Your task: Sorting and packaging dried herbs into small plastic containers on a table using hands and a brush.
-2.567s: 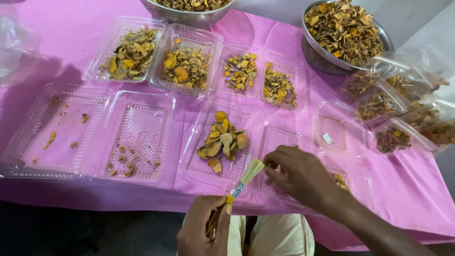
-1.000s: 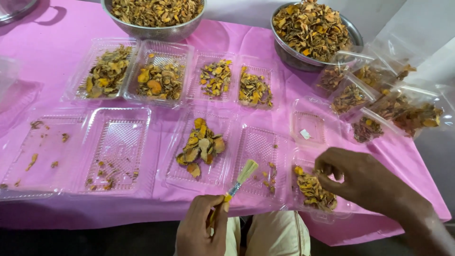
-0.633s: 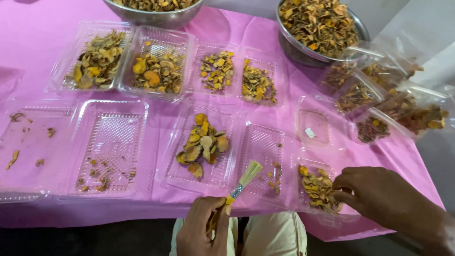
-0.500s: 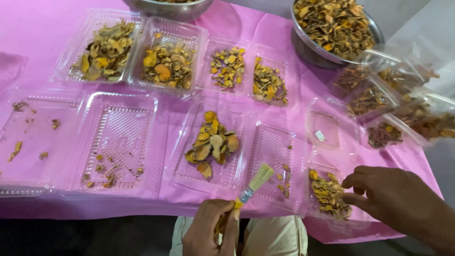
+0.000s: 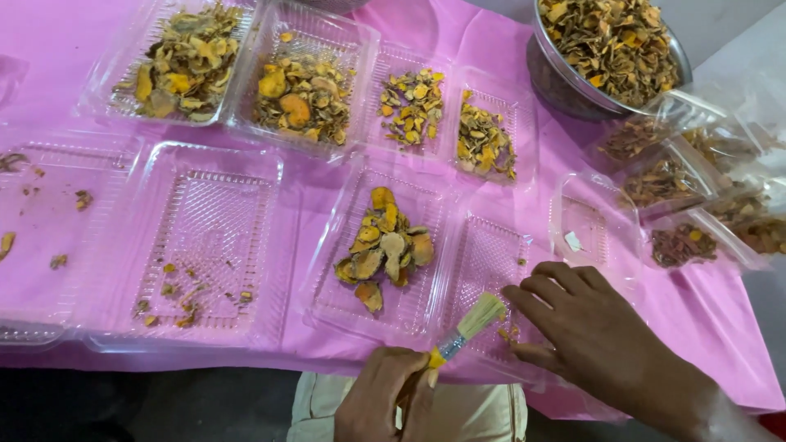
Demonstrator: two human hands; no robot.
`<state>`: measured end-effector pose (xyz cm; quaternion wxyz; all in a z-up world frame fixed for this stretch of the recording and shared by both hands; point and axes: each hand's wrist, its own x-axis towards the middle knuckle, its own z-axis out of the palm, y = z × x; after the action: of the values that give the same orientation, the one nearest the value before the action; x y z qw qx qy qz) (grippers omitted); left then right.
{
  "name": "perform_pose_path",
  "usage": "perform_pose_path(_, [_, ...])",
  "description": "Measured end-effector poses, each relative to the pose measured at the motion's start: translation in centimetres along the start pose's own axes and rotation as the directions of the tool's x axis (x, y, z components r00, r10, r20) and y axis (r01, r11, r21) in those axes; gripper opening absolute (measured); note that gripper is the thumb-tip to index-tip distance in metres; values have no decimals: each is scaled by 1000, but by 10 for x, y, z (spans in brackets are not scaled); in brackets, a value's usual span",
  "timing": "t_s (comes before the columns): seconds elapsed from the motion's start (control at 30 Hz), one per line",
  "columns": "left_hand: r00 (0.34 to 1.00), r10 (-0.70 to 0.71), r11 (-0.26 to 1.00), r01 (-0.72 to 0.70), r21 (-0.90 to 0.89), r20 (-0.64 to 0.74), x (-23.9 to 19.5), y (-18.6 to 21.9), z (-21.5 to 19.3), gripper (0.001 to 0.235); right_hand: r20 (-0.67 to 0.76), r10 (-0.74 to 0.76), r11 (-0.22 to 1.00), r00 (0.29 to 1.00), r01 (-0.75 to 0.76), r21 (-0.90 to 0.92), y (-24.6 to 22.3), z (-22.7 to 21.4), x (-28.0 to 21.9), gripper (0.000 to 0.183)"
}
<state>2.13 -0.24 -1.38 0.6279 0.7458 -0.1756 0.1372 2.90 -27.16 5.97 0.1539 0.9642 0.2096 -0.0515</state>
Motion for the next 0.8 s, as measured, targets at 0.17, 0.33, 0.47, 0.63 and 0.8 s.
perform_pose_path(0.17, [1000,2,1000,-3,29,26,-5,-4,5,16,37,-36,999,999,37,-7,-3,2,2,54])
perform_pose_path(0.33, [1000,-23,1000,23,0,14,-3,2,5,15,102,-56,998,993,55,7,-5,-2,8,47])
perform_pose_path(0.47, [998,-63,998,63,0,7,-2,7,4,11,103,-70,995,992,63,72,-6,-1,9,16])
perform_pose_path(0.63, [999,-53,998,53,17,-14,-2,9,4,9,138,-19,997,990,8,79,-11,-5,9,20])
perform_pose_path(0.8, [998,-52,998,52,40,16,-2,11,2,15,132,53,969,990,-83,235,-7,-1,7,10])
